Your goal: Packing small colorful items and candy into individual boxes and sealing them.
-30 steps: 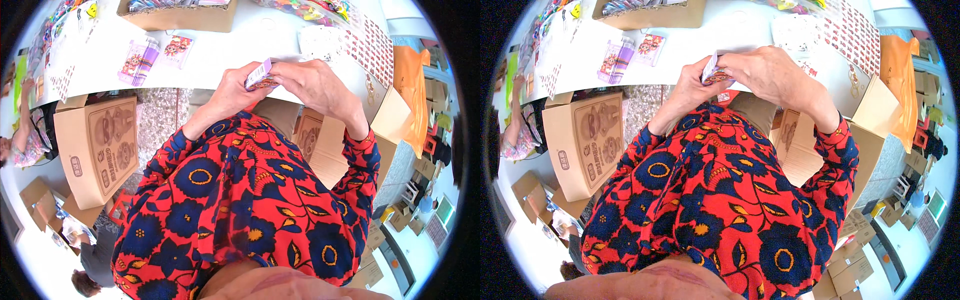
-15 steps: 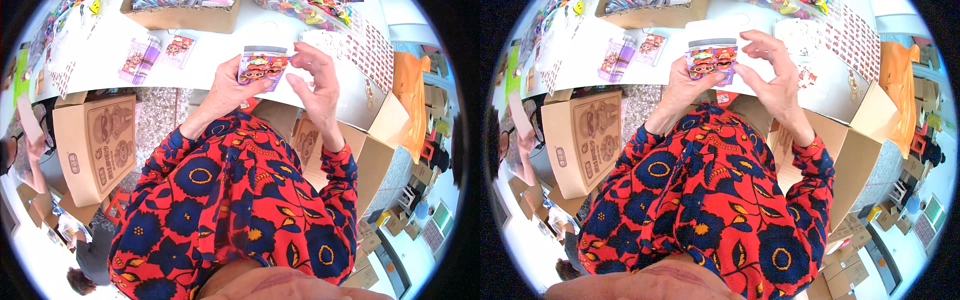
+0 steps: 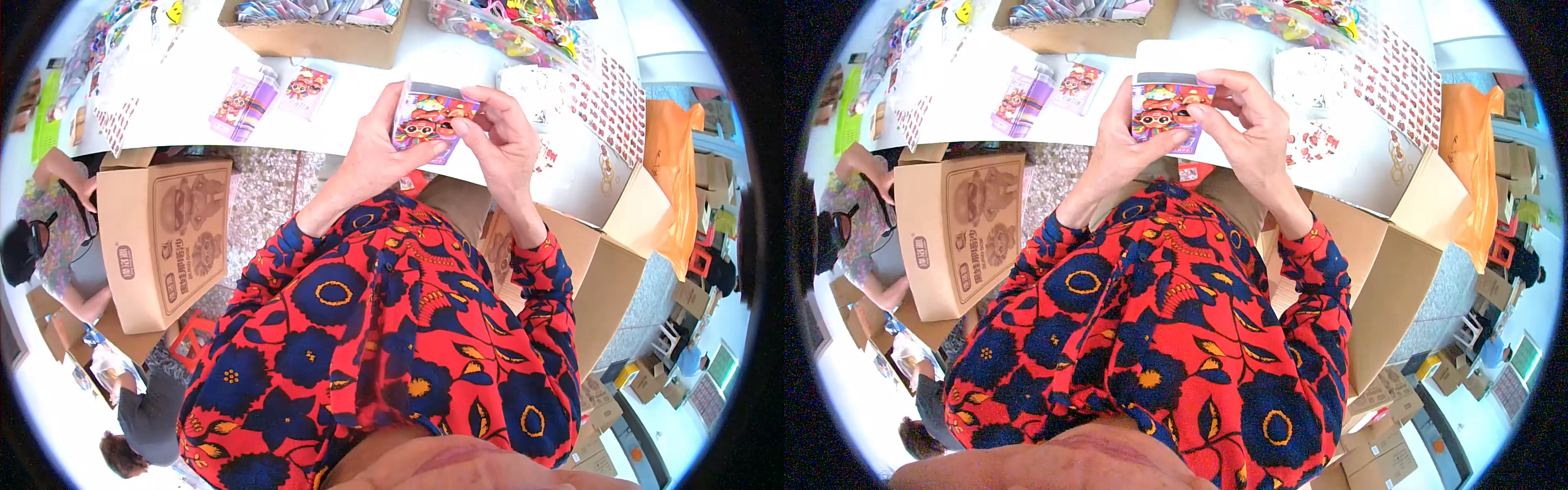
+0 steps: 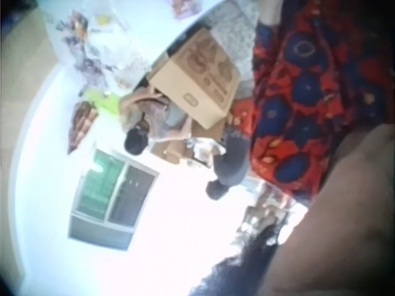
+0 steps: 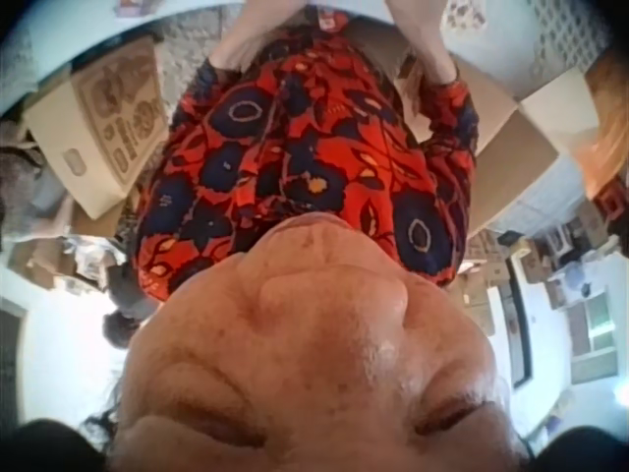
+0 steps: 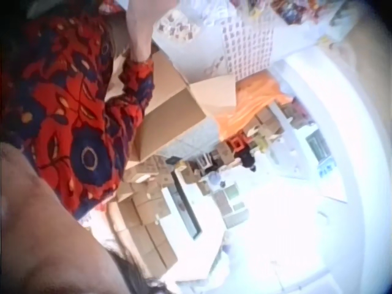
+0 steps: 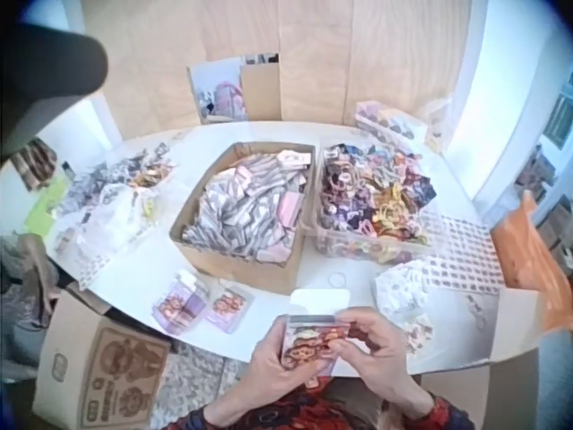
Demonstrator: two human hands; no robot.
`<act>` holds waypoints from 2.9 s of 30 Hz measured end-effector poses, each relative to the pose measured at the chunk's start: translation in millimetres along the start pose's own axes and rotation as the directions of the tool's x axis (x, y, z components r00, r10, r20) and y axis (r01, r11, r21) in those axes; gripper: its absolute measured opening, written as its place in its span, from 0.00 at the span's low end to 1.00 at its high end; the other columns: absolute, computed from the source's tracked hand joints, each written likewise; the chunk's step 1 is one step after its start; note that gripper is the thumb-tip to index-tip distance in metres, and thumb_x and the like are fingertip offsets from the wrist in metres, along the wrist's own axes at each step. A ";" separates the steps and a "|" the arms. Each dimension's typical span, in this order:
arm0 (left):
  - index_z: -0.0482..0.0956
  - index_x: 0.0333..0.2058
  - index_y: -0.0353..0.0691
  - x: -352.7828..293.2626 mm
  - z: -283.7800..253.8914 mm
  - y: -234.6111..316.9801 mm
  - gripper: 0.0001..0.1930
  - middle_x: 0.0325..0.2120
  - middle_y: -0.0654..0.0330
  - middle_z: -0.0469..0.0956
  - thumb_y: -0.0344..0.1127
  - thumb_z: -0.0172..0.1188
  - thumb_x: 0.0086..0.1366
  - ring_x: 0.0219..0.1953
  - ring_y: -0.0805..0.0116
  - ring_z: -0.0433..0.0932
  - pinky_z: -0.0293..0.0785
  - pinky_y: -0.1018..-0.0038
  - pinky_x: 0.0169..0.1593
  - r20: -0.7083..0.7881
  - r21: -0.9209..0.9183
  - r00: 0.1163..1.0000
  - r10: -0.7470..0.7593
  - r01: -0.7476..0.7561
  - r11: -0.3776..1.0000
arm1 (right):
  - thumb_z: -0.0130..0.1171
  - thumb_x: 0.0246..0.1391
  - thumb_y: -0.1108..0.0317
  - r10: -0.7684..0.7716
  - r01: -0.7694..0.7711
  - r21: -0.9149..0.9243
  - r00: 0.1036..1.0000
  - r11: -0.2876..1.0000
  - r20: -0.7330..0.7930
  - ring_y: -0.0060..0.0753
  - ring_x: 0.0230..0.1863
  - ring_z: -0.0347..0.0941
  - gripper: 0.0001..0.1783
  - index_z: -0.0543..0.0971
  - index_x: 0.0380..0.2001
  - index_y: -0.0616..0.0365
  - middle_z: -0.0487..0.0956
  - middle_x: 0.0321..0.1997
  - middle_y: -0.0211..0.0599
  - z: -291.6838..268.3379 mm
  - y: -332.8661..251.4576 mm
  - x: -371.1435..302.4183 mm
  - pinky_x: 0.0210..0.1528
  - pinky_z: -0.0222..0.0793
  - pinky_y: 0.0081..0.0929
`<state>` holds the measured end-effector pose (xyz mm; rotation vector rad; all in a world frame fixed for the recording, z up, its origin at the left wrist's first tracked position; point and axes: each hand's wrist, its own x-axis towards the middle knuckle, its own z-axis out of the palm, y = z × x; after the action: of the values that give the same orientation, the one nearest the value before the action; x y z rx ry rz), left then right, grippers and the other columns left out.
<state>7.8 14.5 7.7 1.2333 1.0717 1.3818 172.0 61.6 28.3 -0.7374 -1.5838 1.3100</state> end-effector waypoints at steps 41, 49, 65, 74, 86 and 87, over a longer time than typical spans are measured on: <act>0.66 0.51 0.37 -9.3 -31.7 8.8 0.27 0.40 0.56 0.76 0.28 0.67 0.52 0.33 0.71 0.78 0.75 0.76 0.34 0.124 0.221 0.954 0.274 -0.296 0.929 | 0.58 0.49 0.82 0.053 -0.055 -0.003 0.939 0.998 0.339 0.34 0.50 0.72 0.15 0.77 0.43 0.63 0.76 0.48 0.45 -4.6 -12.9 17.3 0.52 0.68 0.30; 0.65 0.51 0.38 -11.5 -28.8 9.6 0.28 0.39 0.57 0.77 0.27 0.66 0.52 0.31 0.73 0.77 0.74 0.77 0.32 0.079 0.109 0.979 0.185 -0.193 0.975 | 0.55 0.54 0.77 0.121 -0.130 0.005 0.930 0.991 0.346 0.29 0.48 0.73 0.12 0.78 0.43 0.64 0.78 0.45 0.42 -2.7 -18.6 18.5 0.52 0.67 0.26; 0.58 0.55 0.41 -20.2 -14.1 3.4 0.36 0.28 0.56 0.79 0.29 0.68 0.49 0.33 0.68 0.80 0.76 0.75 0.34 0.028 0.247 0.999 0.043 -0.048 0.968 | 0.53 0.58 0.72 0.304 -0.256 -0.179 0.889 0.950 0.343 0.16 0.41 0.73 0.13 0.78 0.46 0.60 0.80 0.41 0.31 -14.7 -26.8 20.7 0.44 0.69 0.17; 0.56 0.55 0.39 -26.0 -14.7 13.2 0.36 0.39 0.50 0.78 0.24 0.67 0.51 0.41 0.66 0.79 0.76 0.73 0.44 0.068 0.293 0.993 -0.097 0.073 0.953 | 0.57 0.54 0.74 0.223 -0.127 -0.350 0.943 0.928 0.247 0.15 0.33 0.75 0.11 0.80 0.42 0.59 0.82 0.34 0.30 -6.0 -33.2 16.1 0.36 0.71 0.15; 0.55 0.59 0.45 -28.9 -13.0 6.7 0.39 0.29 0.54 0.80 0.28 0.67 0.50 0.34 0.66 0.81 0.77 0.73 0.36 0.098 0.208 0.993 -0.066 0.045 0.977 | 0.57 0.53 0.75 0.257 -0.144 -0.352 0.919 0.925 0.300 0.17 0.30 0.75 0.08 0.81 0.36 0.64 0.81 0.29 0.30 -8.6 -31.6 18.6 0.34 0.72 0.16; 0.55 0.60 0.46 -29.0 -13.1 7.4 0.40 0.29 0.54 0.80 0.28 0.66 0.50 0.34 0.67 0.81 0.77 0.73 0.36 0.107 0.200 0.993 -0.055 0.033 0.979 | 0.57 0.53 0.75 0.257 -0.141 -0.351 0.915 0.926 0.312 0.16 0.29 0.75 0.07 0.81 0.35 0.64 0.81 0.28 0.30 -9.1 -30.0 18.8 0.33 0.72 0.16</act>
<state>-5.2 -15.5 9.2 1.4053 1.1722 1.1790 175.9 74.2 62.4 -0.9236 -2.0936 1.4069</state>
